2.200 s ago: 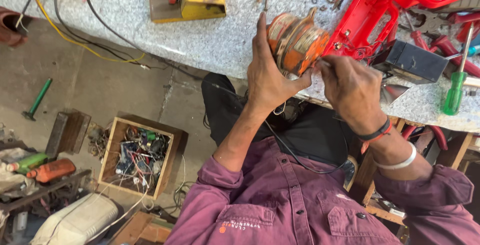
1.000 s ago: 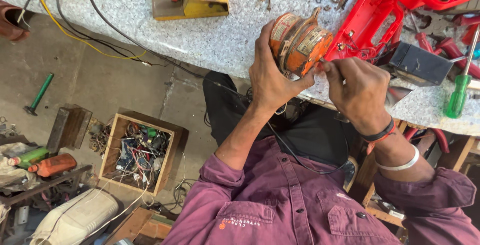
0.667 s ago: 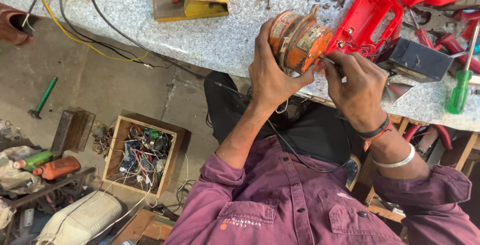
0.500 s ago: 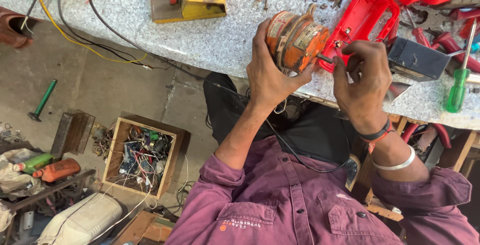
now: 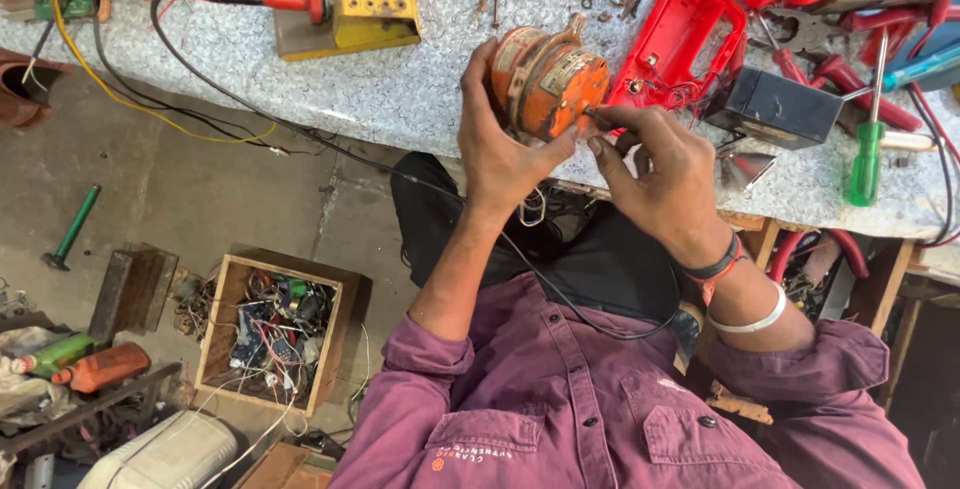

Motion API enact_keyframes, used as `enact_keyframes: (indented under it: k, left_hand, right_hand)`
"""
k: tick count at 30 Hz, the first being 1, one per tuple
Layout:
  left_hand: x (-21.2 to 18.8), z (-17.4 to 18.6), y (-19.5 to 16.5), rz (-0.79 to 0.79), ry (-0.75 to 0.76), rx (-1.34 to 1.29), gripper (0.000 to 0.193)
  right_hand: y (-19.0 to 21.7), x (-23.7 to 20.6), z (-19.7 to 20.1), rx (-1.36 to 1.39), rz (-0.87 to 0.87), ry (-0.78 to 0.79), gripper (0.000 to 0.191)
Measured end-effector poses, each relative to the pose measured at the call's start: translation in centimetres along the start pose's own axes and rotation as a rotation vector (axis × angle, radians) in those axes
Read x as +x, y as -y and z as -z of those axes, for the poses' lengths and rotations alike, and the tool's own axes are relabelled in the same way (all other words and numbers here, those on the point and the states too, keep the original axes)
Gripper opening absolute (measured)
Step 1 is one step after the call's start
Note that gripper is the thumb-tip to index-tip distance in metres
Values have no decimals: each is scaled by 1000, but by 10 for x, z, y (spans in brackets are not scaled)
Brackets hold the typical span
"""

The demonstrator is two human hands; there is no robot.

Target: The person uses a screwdriver to adjust wires on an orange cylindrical motor component, then uses a soldering iron to solder connections on a red plastic housing and a small black box. The person handles wires, a motor, a red housing, and a black box throughout the clip.

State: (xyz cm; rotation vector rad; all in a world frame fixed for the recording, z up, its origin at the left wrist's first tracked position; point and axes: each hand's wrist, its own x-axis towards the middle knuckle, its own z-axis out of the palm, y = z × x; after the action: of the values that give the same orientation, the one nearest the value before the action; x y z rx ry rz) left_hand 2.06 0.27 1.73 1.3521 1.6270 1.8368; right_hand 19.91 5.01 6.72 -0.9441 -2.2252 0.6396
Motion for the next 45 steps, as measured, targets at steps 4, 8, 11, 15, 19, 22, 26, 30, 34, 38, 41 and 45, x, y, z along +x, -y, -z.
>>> enact_keyframes:
  k: [4, 8, 11, 15, 19, 22, 26, 30, 34, 38, 41, 45]
  left_hand:
    - [15, 29, -10, -108, 100, 160, 99]
    - [37, 54, -12, -281, 269, 465, 109]
    - [44, 52, -10, -333, 435, 532, 115]
    - [41, 40, -10, -404, 534, 606, 123]
    - [31, 42, -11, -443, 503, 591, 126]
    - [25, 36, -6, -399, 344, 564, 130]
    - [12, 23, 3, -334, 206, 579, 119]
    - [9, 21, 13, -393, 212, 561, 114]
    - [10, 23, 14, -483, 355, 567, 110]
    - [15, 22, 13, -511, 418, 625, 103]
    - [21, 21, 16, -518, 424, 568, 101]
    - [22, 26, 18, -525, 456, 564, 98]
  right_hand:
    - [1, 1, 9, 56, 260, 132, 28]
    - [-21, 19, 27, -96, 209, 117, 15]
    - [-50, 50, 31, -269, 248, 25, 7]
    - [-85, 99, -10, -520, 296, 27, 7]
    - [-111, 113, -37, -677, 214, 78, 16]
    - [-123, 114, -44, -719, 219, 66, 12]
    - [-128, 111, -41, -702, 179, 86, 12]
    - [-115, 109, -27, -729, 315, 4, 11]
    - [-84, 104, -4, 103, 6, 33, 10]
    - [-62, 85, 15, 309, -83, 176, 7]
    - [-60, 70, 17, 447, -25, 183, 7]
    - [-65, 58, 8, 401, -26, 158, 11]
